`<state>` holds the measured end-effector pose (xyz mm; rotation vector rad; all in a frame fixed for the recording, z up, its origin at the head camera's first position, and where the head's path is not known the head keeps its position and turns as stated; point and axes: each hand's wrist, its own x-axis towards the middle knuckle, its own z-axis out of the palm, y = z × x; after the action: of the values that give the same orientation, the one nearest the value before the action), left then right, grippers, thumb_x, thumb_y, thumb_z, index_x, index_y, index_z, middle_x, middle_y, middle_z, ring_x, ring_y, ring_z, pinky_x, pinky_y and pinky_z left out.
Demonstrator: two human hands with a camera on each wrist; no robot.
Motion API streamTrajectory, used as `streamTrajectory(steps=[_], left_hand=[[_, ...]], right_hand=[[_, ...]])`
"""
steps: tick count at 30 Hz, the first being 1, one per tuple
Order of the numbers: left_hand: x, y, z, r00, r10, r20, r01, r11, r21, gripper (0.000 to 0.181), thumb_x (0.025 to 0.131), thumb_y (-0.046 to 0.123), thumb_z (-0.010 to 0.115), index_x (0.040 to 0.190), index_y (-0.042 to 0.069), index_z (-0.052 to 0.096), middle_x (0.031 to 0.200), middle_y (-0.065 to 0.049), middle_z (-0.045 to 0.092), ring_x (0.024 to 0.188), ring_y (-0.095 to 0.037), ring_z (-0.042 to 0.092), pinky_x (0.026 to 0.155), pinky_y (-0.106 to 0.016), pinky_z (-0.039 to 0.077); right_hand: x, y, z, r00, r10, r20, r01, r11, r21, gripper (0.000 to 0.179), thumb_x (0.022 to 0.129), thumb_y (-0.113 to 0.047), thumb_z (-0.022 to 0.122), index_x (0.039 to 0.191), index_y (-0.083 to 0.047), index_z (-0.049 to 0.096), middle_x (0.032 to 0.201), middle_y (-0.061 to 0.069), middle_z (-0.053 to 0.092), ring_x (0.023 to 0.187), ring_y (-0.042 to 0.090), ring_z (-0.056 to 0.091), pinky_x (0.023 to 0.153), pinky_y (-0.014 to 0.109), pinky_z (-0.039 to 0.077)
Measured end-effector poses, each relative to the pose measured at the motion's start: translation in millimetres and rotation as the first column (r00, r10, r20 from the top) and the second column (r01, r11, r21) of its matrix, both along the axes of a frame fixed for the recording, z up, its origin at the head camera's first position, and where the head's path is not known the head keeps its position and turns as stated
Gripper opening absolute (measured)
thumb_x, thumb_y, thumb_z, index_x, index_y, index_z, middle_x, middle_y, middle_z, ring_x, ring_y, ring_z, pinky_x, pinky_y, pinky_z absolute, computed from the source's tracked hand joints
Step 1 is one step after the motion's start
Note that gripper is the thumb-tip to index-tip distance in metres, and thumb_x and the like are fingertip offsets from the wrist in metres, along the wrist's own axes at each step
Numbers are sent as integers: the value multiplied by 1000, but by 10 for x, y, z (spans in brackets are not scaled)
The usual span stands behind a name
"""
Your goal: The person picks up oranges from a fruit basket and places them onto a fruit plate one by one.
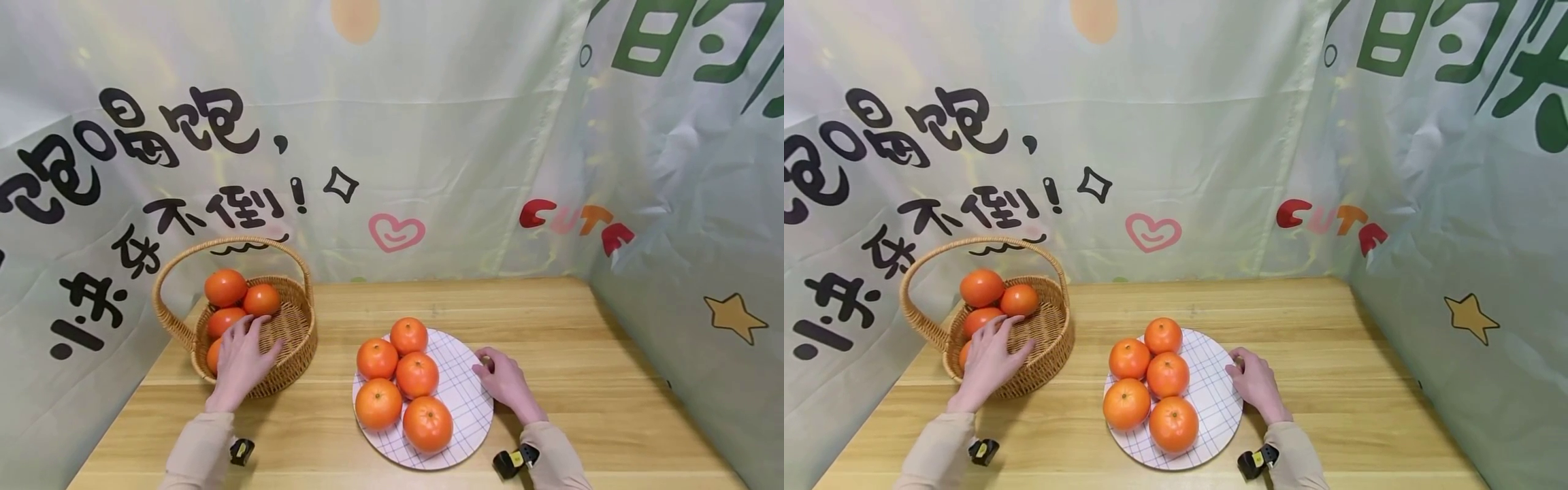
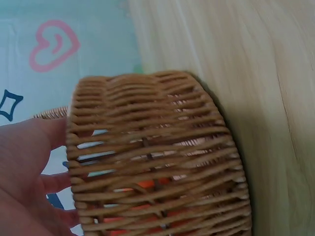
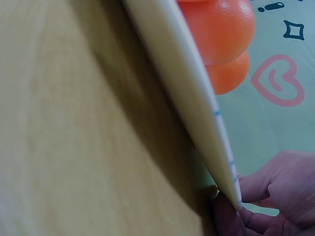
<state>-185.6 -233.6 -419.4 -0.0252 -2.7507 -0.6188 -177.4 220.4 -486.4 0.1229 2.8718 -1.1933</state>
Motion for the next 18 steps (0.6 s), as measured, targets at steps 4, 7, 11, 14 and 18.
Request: streamTrajectory(steps=[4, 7, 11, 14, 18], left_hand=[[-9, -44, -24, 1000, 11, 28, -10, 1000, -12, 56, 92, 28, 67, 140, 5, 50, 146, -34, 38, 135, -60, 30, 105, -73, 27], [-16, -68, -54, 998, 17, 63, -16, 1000, -15, 57, 92, 28, 66, 141, 4, 49, 147, -35, 36, 135, -60, 28, 105, -73, 25], [-29, -83, -69, 994, 24, 102, -22, 1000, -18, 58, 92, 27, 64, 143, 5, 47, 149, -35, 34, 136, -60, 26, 106, -73, 23], [-44, -95, -70, 993, 29, 114, -26, 999, -33, 60, 91, 27, 65, 143, 5, 46, 149, -35, 34, 137, -60, 25, 106, -74, 23], [-53, -117, -82, 991, 44, 125, -37, 998, -57, 64, 89, 29, 68, 143, 4, 46, 147, -36, 36, 136, -61, 26, 106, -74, 22]], right_hand=[[-1, 0, 2, 1000, 7, 1, -7, 1000, -3, 25, 97, -11, 60, 121, 0, 62, 82, 8, 57, 73, 20, 51, 65, 29, 38], [-1, 1, 3, 1000, 9, 1, -9, 1000, -4, 26, 97, -11, 60, 121, 0, 62, 82, 8, 57, 73, 20, 51, 65, 29, 38], [2, 1, 6, 1000, 7, 2, -7, 1000, -5, 26, 97, -11, 60, 121, 0, 62, 82, 8, 57, 72, 20, 51, 64, 29, 38], [5, 3, 5, 1000, 5, -4, -5, 1000, 1, 26, 97, -11, 61, 120, -1, 63, 81, 8, 57, 72, 19, 51, 64, 29, 38], [6, 8, 1, 1000, 11, -21, -11, 1000, 8, 25, 97, -11, 61, 120, 0, 64, 79, 7, 57, 70, 19, 50, 64, 29, 38]])
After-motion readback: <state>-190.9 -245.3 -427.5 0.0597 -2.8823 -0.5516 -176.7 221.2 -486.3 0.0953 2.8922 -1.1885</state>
